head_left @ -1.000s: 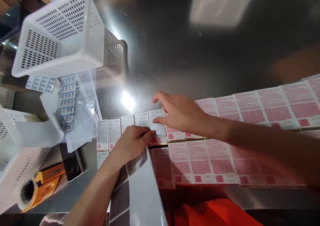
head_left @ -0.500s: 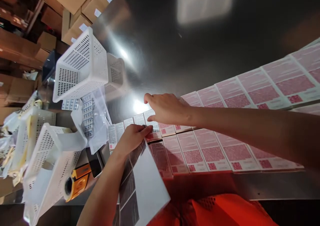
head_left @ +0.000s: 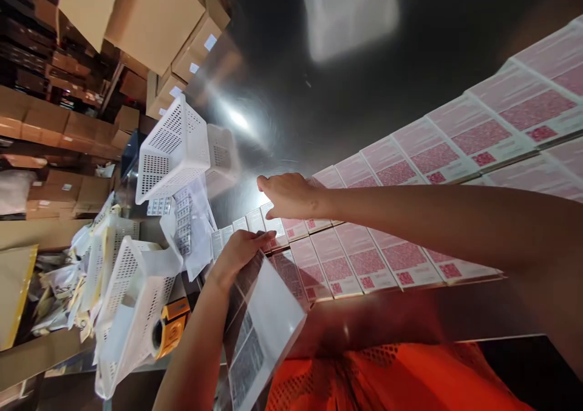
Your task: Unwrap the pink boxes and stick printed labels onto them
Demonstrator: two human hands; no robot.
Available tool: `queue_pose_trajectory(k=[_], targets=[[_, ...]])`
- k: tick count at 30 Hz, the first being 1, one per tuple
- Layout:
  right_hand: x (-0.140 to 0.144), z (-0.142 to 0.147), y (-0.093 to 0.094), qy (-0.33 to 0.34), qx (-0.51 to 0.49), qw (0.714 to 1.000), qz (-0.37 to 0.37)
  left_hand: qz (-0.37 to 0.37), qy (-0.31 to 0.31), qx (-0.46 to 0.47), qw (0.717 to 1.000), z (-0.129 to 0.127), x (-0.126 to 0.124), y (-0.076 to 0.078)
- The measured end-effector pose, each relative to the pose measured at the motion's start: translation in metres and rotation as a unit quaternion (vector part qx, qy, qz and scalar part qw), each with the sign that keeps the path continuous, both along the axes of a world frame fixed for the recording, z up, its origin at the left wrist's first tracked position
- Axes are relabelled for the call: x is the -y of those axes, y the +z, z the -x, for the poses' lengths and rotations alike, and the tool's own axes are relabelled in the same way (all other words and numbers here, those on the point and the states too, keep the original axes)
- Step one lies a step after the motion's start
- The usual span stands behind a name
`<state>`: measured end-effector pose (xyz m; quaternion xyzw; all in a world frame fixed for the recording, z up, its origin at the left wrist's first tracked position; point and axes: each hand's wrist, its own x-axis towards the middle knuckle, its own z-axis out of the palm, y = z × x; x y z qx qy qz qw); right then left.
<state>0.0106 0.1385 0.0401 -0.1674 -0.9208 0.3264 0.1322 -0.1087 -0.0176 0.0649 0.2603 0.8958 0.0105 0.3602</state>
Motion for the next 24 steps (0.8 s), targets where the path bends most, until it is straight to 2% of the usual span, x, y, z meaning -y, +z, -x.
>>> queue_pose_trajectory(k=[5, 13, 17, 19, 21, 24], targets=[[0.005, -0.008, 0.001, -0.024, -0.025, 0.999, -0.033, -0.051, 0.022, -0.053, 0.997, 0.002, 0.019, 0.008], [0.026, -0.009, 0.006, -0.011, -0.026, 0.997, -0.077, -0.164, 0.087, -0.189, 0.964, -0.002, 0.060, 0.049], [0.029, -0.012, 0.008, 0.038, -0.001, 0.996, -0.083, -0.225, 0.135, -0.225, 0.938, -0.011, 0.081, 0.052], [0.033, -0.020, 0.014, 0.065, -0.004, 0.997, -0.029, -0.256, 0.156, -0.220, 0.929, -0.017, 0.087, 0.049], [0.045, -0.033, 0.026, 0.074, -0.012, 0.994, 0.079, -0.292, 0.164, -0.204, 0.920, -0.023, 0.089, 0.044], [0.076, -0.055, 0.044, 0.084, -0.004, 0.969, 0.231, -0.347, 0.171, -0.180, 0.904, -0.029, 0.087, 0.036]])
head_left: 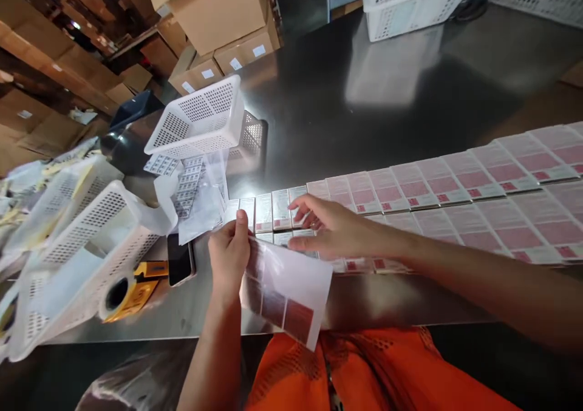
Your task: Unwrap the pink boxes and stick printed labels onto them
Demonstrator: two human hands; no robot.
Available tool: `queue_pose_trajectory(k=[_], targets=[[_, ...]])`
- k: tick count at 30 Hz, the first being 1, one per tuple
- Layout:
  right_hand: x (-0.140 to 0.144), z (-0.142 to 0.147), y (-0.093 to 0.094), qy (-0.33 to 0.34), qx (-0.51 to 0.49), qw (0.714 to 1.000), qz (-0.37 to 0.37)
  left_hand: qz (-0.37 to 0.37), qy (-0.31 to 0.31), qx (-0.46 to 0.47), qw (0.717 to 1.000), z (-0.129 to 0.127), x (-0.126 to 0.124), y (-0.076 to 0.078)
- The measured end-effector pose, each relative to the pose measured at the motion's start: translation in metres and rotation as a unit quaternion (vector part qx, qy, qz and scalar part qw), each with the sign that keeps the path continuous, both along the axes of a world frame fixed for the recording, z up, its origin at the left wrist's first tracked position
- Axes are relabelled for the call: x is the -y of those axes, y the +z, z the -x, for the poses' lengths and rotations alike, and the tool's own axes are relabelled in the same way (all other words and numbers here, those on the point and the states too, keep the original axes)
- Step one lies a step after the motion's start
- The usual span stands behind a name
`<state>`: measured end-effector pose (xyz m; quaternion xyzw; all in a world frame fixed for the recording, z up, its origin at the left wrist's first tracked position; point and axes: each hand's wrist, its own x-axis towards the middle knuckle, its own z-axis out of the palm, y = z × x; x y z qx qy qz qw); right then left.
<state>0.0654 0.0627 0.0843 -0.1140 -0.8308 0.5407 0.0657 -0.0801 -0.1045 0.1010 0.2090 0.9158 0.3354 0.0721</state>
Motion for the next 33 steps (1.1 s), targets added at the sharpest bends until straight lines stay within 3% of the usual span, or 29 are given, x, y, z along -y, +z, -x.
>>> queue_pose_trajectory(k=[2, 4, 7, 9, 10, 15, 21, 24, 33], targets=[[0.020, -0.010, 0.006, -0.003, 0.003, 0.999, 0.044, -0.044, -0.002, 0.026, 0.999, -0.001, -0.001, -0.003], [0.034, -0.014, 0.005, -0.039, -0.008, 0.998, 0.039, -0.101, -0.046, 0.081, 0.991, 0.001, 0.000, -0.006], [0.039, -0.014, -0.004, -0.107, -0.023, 0.994, 0.008, -0.179, -0.166, 0.247, 0.938, 0.005, 0.009, -0.011], [0.039, -0.013, -0.009, -0.128, -0.016, 0.991, -0.025, -0.199, -0.195, 0.339, 0.899, 0.005, 0.016, -0.016], [0.039, -0.013, -0.011, -0.133, -0.015, 0.989, -0.057, -0.201, -0.191, 0.357, 0.892, 0.004, 0.020, -0.019], [0.054, -0.012, -0.005, -0.150, -0.080, 0.952, -0.253, -0.185, -0.173, 0.287, 0.924, -0.006, 0.032, -0.025], [0.066, -0.010, 0.004, -0.167, -0.070, 0.932, -0.315, -0.153, -0.158, 0.208, 0.953, -0.012, 0.037, -0.020], [0.070, -0.011, 0.005, -0.173, -0.067, 0.931, -0.315, -0.149, -0.162, 0.185, 0.958, -0.014, 0.037, -0.017], [0.072, -0.015, 0.003, -0.209, -0.130, 0.944, -0.220, -0.144, -0.190, 0.094, 0.967, -0.023, 0.032, -0.014]])
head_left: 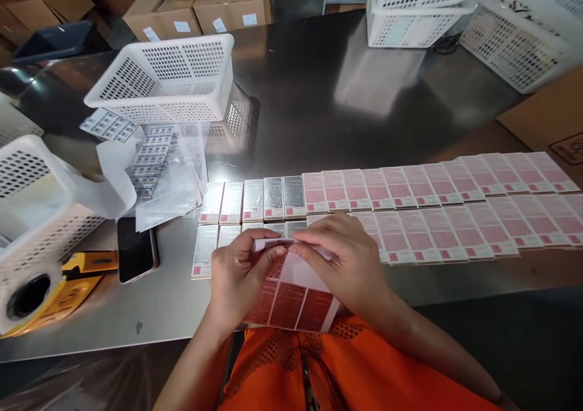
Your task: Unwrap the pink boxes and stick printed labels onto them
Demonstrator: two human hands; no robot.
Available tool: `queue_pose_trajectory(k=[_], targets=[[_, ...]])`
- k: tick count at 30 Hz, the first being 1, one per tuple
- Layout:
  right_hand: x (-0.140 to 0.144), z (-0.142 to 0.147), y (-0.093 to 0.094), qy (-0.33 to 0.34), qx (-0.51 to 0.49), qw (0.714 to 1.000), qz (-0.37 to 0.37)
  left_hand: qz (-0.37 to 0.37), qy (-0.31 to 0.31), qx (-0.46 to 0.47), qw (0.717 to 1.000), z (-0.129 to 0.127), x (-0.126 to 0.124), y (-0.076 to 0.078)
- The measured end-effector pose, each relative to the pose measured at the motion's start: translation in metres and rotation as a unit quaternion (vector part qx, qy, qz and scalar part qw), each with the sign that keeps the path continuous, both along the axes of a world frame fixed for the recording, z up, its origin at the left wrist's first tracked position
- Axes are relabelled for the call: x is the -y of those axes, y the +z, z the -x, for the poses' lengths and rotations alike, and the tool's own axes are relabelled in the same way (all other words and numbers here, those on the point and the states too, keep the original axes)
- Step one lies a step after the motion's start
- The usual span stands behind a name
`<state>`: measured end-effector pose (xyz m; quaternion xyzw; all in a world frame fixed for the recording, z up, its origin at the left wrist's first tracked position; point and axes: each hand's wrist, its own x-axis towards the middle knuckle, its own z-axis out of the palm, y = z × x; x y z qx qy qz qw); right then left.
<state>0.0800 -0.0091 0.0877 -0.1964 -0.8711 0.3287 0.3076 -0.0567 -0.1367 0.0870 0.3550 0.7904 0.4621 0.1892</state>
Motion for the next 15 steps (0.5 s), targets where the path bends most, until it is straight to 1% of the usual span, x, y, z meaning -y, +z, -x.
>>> queue_pose_trajectory(k=[5, 10, 15], targets=[[0.0000, -0.0001, -0.0040, -0.013, -0.049, 0.999, -0.007, -0.038, 0.003, -0.080, 0.996, -0.0041, -0.0015, -0.0013], [0.0007, -0.0008, -0.0049, -0.021, -0.062, 0.998, 0.012, -0.033, 0.000, -0.108, 0.994, -0.0071, -0.0027, -0.0031], [0.0040, -0.0008, -0.0079, -0.058, -0.098, 0.993, -0.021, -0.021, 0.012, -0.131, 0.991, -0.0094, -0.0016, -0.0039]])
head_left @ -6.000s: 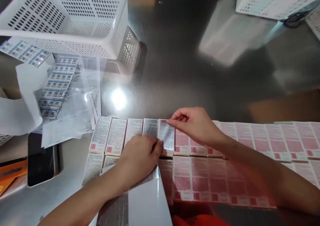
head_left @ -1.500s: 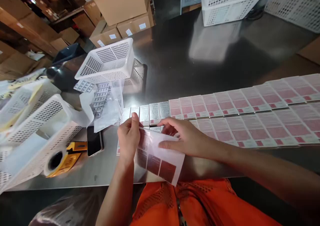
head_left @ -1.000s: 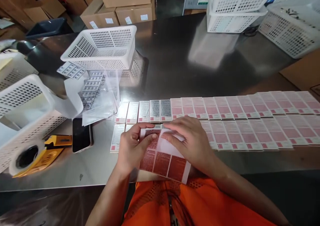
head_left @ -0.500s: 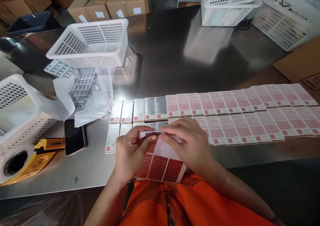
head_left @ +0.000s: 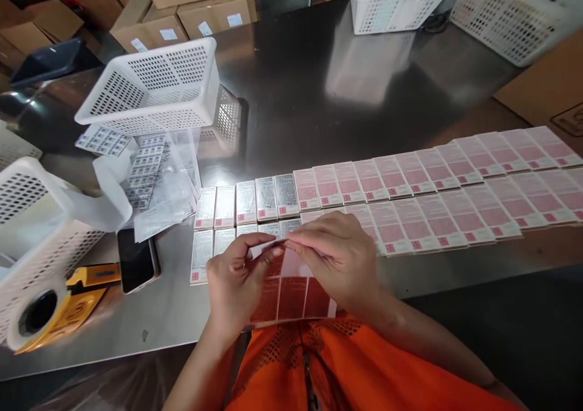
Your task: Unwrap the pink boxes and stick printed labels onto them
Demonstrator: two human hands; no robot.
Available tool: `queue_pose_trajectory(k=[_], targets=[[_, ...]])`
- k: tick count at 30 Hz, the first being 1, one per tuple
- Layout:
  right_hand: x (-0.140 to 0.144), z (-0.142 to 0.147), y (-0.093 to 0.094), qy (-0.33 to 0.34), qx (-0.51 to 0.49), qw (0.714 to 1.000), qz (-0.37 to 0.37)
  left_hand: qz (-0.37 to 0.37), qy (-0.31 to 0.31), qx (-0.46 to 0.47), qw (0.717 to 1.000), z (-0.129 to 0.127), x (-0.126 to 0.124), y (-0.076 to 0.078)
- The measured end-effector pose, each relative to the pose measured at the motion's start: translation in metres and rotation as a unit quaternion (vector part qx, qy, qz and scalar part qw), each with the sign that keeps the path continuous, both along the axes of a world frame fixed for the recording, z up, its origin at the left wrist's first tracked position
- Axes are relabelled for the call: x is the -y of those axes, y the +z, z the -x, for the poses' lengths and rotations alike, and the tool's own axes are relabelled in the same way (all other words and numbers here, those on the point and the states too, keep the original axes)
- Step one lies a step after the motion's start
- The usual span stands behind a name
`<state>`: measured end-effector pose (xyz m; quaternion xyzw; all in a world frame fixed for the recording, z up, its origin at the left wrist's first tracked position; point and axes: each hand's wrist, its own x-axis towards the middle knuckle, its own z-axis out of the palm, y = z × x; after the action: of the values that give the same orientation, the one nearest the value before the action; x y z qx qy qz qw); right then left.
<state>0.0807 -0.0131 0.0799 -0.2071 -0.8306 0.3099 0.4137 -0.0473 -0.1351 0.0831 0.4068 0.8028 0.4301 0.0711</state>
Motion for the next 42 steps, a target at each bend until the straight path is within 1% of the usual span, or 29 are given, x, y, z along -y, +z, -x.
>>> queue_pose_trajectory(k=[2, 5, 10, 12, 17, 22, 26, 30, 33, 36, 38, 42], targets=[[0.001, 0.001, -0.002, -0.012, -0.016, 1.000, -0.001, -0.001, 0.002, -0.007, 1.000, -0.001, 0.000, 0.000], [0.002, 0.002, -0.005, -0.017, -0.025, 0.999, 0.018, 0.004, 0.004, -0.028, 1.000, -0.002, -0.001, 0.000], [0.002, 0.002, -0.006, 0.001, 0.014, 0.999, 0.048, 0.009, 0.006, -0.058, 0.998, -0.004, -0.004, 0.000], [0.003, 0.001, -0.006, 0.011, 0.014, 0.999, 0.050, 0.005, 0.003, -0.063, 0.998, -0.004, -0.005, 0.000], [0.002, -0.001, -0.006, 0.011, 0.010, 0.997, 0.076, -0.009, 0.001, -0.081, 0.997, -0.006, -0.004, -0.004], [-0.003, -0.005, -0.001, 0.051, 0.057, 0.995, 0.060, -0.026, -0.010, -0.111, 0.993, -0.008, 0.002, -0.008], [-0.002, -0.005, 0.001, 0.056, 0.069, 0.996, 0.031, -0.035, -0.014, -0.123, 0.992, -0.008, 0.005, -0.011], [0.001, -0.004, -0.003, 0.064, 0.034, 0.997, 0.001, -0.051, 0.006, -0.097, 0.994, -0.006, 0.007, -0.014], [0.001, -0.005, -0.008, 0.067, -0.005, 0.997, 0.024, -0.057, 0.013, -0.085, 0.995, -0.006, 0.006, -0.014], [0.000, -0.005, -0.012, 0.057, -0.020, 0.998, 0.036, -0.055, 0.019, -0.076, 0.995, -0.011, 0.004, -0.009], [-0.001, -0.005, -0.013, 0.047, -0.033, 0.998, 0.021, -0.057, 0.025, -0.076, 0.995, -0.014, 0.002, -0.006], [0.001, -0.002, -0.018, 0.011, -0.106, 0.994, -0.013, -0.066, 0.045, -0.070, 0.994, -0.016, -0.001, -0.005]])
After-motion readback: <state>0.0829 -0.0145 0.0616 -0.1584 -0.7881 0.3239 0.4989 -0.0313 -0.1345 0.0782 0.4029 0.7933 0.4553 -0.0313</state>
